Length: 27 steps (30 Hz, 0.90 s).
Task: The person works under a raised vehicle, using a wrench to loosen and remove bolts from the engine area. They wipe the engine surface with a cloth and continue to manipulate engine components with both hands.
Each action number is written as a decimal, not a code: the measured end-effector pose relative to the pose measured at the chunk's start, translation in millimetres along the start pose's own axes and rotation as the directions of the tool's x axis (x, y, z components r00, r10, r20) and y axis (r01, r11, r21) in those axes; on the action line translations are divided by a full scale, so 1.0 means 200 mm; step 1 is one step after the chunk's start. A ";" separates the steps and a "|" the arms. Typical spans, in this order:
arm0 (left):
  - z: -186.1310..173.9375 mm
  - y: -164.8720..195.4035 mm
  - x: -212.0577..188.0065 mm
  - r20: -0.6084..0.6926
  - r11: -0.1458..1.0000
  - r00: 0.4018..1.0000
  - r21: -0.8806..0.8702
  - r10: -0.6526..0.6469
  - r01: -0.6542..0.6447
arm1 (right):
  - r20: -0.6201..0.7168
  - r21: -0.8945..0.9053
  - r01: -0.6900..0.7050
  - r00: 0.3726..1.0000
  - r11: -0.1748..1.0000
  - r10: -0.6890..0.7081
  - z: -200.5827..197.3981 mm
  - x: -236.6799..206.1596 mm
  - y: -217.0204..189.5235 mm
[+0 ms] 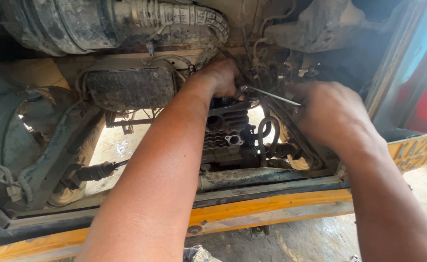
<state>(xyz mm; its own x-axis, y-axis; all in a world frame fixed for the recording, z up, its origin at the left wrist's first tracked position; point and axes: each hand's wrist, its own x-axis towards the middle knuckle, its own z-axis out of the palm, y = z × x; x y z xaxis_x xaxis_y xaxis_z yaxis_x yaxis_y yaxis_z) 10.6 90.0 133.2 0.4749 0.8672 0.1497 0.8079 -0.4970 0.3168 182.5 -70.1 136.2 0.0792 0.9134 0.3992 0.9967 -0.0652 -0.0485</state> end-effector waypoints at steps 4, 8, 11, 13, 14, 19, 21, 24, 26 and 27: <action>0.00 0.00 -0.01 0.017 0.999 0.999 -0.031 -0.039 0.039 | 0.098 -0.204 0.141 0.988 0.969 -0.123 0.04 0.06 -0.04; 0.01 0.01 -0.01 0.009 0.997 0.999 -0.051 -0.054 0.054 | 0.187 -0.264 0.186 0.973 0.946 -0.139 0.06 0.05 -0.12; 0.01 0.00 -0.01 -0.004 1.000 1.000 0.024 0.020 -0.020 | 0.371 -0.359 0.078 0.926 0.930 0.066 0.05 0.09 -0.16; 0.01 0.00 -0.01 0.016 0.999 1.000 0.036 0.023 -0.023 | 0.331 -0.354 0.082 0.943 0.931 0.043 0.03 0.14 -0.15; 0.01 -0.01 0.00 0.025 0.999 0.999 0.043 0.023 -0.024 | 0.309 -0.352 0.085 0.951 0.932 0.030 0.02 0.16 -0.13; 0.04 -0.04 0.02 -0.039 0.996 0.997 0.060 0.071 -0.069 | 0.258 -0.236 0.011 0.965 0.972 0.052 0.07 0.23 -0.09; 0.06 -0.05 0.03 -0.048 0.996 0.995 0.024 0.089 -0.088 | 0.235 -0.215 -0.008 0.970 0.977 0.060 0.08 0.24 -0.09; 0.05 -0.06 0.04 -0.037 0.995 0.994 0.002 0.103 -0.103 | 0.210 -0.196 0.015 0.977 0.980 0.027 0.10 0.26 -0.10; 0.04 -0.04 0.04 -0.023 0.994 0.994 0.029 0.104 -0.104 | 0.175 -0.175 -0.001 0.984 0.985 0.032 0.11 0.27 -0.10; 0.03 -0.02 0.04 0.008 0.992 0.997 0.095 0.079 -0.080 | 0.165 -0.160 -0.008 0.986 0.987 0.035 0.12 0.27 -0.09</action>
<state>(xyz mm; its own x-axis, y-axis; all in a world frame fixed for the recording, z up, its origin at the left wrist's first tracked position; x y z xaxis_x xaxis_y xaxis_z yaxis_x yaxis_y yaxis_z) 13.4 99.2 128.1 0.5400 0.8249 0.1671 0.7970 -0.5650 0.2135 167.5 -9.7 137.6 0.1099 0.9644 0.2403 0.9861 -0.1362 0.0954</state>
